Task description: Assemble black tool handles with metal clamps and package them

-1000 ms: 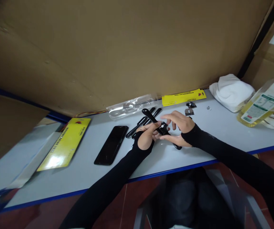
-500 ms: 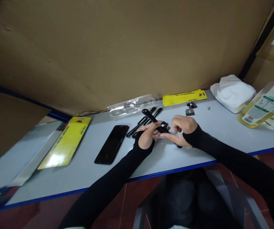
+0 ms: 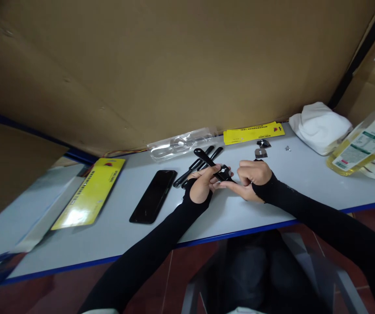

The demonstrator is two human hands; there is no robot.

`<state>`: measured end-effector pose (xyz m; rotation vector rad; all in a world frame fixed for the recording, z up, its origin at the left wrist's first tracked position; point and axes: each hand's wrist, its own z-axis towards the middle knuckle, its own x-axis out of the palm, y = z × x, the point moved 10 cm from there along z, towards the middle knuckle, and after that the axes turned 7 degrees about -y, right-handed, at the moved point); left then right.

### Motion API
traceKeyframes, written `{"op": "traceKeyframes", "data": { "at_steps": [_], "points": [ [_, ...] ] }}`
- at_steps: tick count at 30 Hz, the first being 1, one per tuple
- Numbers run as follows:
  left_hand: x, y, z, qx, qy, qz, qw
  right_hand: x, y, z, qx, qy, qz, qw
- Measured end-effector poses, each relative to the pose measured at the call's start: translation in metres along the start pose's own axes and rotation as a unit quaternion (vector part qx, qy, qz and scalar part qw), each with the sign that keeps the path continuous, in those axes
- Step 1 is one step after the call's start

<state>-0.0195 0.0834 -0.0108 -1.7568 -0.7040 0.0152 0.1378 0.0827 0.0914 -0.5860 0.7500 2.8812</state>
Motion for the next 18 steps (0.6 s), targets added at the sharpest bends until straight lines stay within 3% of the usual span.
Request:
{"op": "traceKeyframes", "data": {
  "at_steps": [5, 18],
  "points": [
    [0.0005, -0.0005, -0.001, 0.006, 0.003, 0.001, 1.0, 0.0049, -0.0039, -0.0007, 0.015, 0.031, -0.002, 0.999],
    [0.0015, -0.0007, -0.0018, 0.01, 0.006, -0.001, 1.0, -0.0022, -0.0011, 0.0031, 0.017, 0.01, -0.015, 1.0]
  ]
}}
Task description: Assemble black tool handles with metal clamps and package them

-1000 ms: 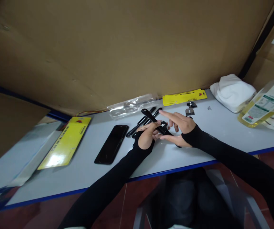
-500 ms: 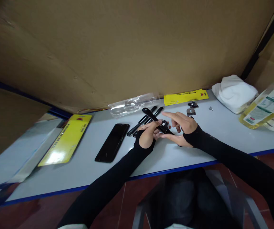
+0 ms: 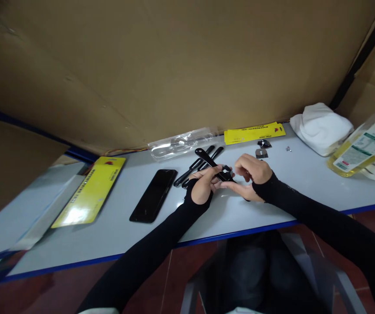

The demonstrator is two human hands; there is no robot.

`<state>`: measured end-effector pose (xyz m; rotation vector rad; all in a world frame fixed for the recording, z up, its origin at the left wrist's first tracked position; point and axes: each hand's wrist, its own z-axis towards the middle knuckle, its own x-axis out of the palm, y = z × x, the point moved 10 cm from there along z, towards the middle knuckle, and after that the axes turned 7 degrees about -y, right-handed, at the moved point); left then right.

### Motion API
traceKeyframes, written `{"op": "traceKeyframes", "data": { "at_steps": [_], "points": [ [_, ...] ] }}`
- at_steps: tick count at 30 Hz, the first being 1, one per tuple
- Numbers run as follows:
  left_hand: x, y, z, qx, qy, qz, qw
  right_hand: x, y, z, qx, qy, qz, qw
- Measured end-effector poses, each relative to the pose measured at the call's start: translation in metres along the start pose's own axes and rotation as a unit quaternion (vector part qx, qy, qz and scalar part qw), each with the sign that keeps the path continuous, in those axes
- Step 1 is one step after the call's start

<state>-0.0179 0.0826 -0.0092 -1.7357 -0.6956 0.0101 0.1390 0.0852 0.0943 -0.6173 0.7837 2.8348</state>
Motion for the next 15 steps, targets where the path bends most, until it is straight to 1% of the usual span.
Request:
{"op": "traceKeyframes", "data": {
  "at_steps": [3, 4, 7, 10, 12, 15],
  "points": [
    [-0.0014, 0.0003, -0.0003, -0.001, -0.006, 0.006, 1.0, 0.0062, -0.0003, -0.0019, -0.004, 0.033, 0.001, 0.999],
    [-0.0015, 0.0007, -0.0003, -0.002, -0.005, 0.007, 1.0, 0.0065, 0.0, -0.0026, -0.01, 0.034, -0.004, 0.999],
    [-0.0003, 0.0037, 0.0002, -0.01, 0.007, 0.012, 1.0, 0.0024, -0.0026, -0.0039, -0.008, 0.011, -0.016, 1.0],
    [-0.0002, 0.005, 0.001, -0.014, 0.012, 0.02, 1.0, 0.0066, -0.0069, -0.0058, 0.008, 0.029, -0.006, 1.0],
    [-0.0016, 0.0038, 0.0014, -0.012, 0.005, 0.017, 1.0, 0.0104, -0.0063, -0.0068, 0.003, 0.046, -0.002, 0.999],
    [-0.0014, 0.0033, 0.0011, -0.016, 0.004, 0.01, 1.0, 0.0069, -0.0062, -0.0052, 0.004, 0.03, -0.012, 0.999]
  ]
}}
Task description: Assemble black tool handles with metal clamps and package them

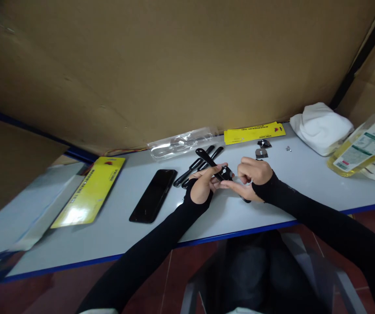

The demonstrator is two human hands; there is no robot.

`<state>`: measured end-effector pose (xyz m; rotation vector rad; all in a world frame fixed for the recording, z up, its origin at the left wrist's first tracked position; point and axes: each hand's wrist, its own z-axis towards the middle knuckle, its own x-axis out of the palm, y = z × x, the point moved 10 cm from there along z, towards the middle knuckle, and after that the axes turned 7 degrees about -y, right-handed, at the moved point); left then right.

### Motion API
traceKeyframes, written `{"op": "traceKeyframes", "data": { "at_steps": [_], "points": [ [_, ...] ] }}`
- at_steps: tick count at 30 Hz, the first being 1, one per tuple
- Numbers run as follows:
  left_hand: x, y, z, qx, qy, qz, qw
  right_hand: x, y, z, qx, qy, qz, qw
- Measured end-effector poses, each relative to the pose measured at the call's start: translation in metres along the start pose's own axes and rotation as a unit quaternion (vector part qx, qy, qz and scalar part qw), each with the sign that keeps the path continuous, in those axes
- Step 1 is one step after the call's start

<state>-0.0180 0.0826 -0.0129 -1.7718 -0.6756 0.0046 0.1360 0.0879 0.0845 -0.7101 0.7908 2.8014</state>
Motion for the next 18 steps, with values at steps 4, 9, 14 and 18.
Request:
{"op": "traceKeyframes", "data": {
  "at_steps": [4, 9, 14, 18],
  "points": [
    [0.0, 0.0, 0.0, 0.001, -0.003, 0.002, 1.0, 0.0, 0.001, 0.001, 0.005, 0.008, 0.003, 1.0],
    [0.0, 0.002, 0.001, -0.004, -0.005, -0.009, 1.0, -0.007, 0.004, 0.002, -0.013, -0.025, -0.012, 1.0],
    [-0.001, 0.001, 0.002, -0.002, -0.009, -0.005, 1.0, -0.001, 0.011, 0.003, -0.024, -0.012, 0.011, 1.0],
    [-0.001, 0.002, 0.002, -0.002, -0.007, -0.011, 1.0, -0.001, 0.007, 0.002, 0.001, -0.014, -0.003, 1.0]
  ]
}}
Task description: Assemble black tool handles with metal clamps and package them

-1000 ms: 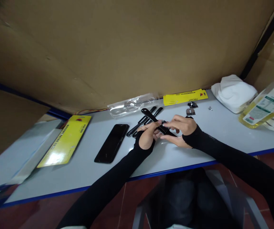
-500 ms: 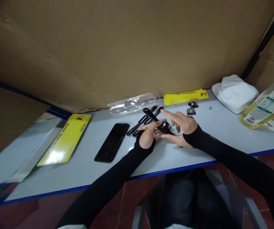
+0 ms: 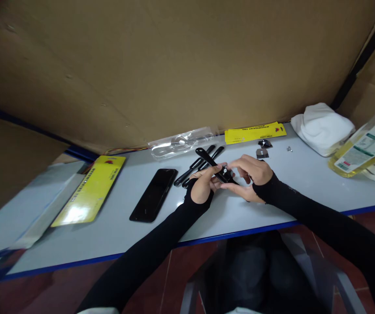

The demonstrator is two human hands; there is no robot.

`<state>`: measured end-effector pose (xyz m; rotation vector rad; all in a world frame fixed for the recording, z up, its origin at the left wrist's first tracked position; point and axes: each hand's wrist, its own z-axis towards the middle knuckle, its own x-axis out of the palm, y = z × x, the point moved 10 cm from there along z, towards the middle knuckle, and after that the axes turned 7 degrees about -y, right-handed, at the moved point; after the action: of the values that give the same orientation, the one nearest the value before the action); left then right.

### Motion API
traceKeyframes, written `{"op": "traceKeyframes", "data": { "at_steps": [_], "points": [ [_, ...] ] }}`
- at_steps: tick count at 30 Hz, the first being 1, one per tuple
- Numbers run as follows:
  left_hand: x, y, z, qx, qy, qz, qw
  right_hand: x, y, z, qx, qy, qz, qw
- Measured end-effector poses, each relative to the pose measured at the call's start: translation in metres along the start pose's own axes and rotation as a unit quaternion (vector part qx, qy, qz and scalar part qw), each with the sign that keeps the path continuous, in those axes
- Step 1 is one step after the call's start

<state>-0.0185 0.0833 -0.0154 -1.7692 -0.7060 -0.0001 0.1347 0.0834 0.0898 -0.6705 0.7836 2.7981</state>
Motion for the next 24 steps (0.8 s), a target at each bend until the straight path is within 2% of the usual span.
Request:
{"op": "traceKeyframes", "data": {
  "at_steps": [3, 7, 10, 14, 18, 21, 24],
  "points": [
    [-0.001, 0.001, 0.0, -0.001, -0.003, 0.003, 1.0, 0.004, -0.001, -0.002, -0.004, 0.025, 0.002, 1.0],
    [0.0, 0.001, 0.0, -0.005, -0.002, -0.001, 1.0, -0.005, -0.001, 0.0, -0.01, -0.011, -0.015, 1.0],
    [0.001, 0.0, -0.001, -0.003, 0.001, 0.004, 1.0, 0.001, -0.001, 0.001, 0.0, 0.019, 0.0, 1.0],
    [0.0, -0.001, -0.001, 0.0, -0.006, 0.001, 1.0, 0.0, 0.007, 0.0, -0.038, -0.002, 0.009, 0.999],
    [0.0, 0.0, -0.001, -0.003, -0.004, -0.002, 1.0, 0.006, -0.006, -0.003, 0.018, 0.015, 0.007, 1.0],
    [0.0, 0.003, 0.0, -0.008, 0.0, 0.0, 1.0, 0.009, -0.005, -0.005, 0.006, 0.032, 0.002, 0.999],
    [0.001, 0.007, 0.0, -0.018, 0.01, 0.002, 1.0, 0.005, -0.006, -0.004, 0.009, 0.023, -0.017, 1.0]
  ]
}}
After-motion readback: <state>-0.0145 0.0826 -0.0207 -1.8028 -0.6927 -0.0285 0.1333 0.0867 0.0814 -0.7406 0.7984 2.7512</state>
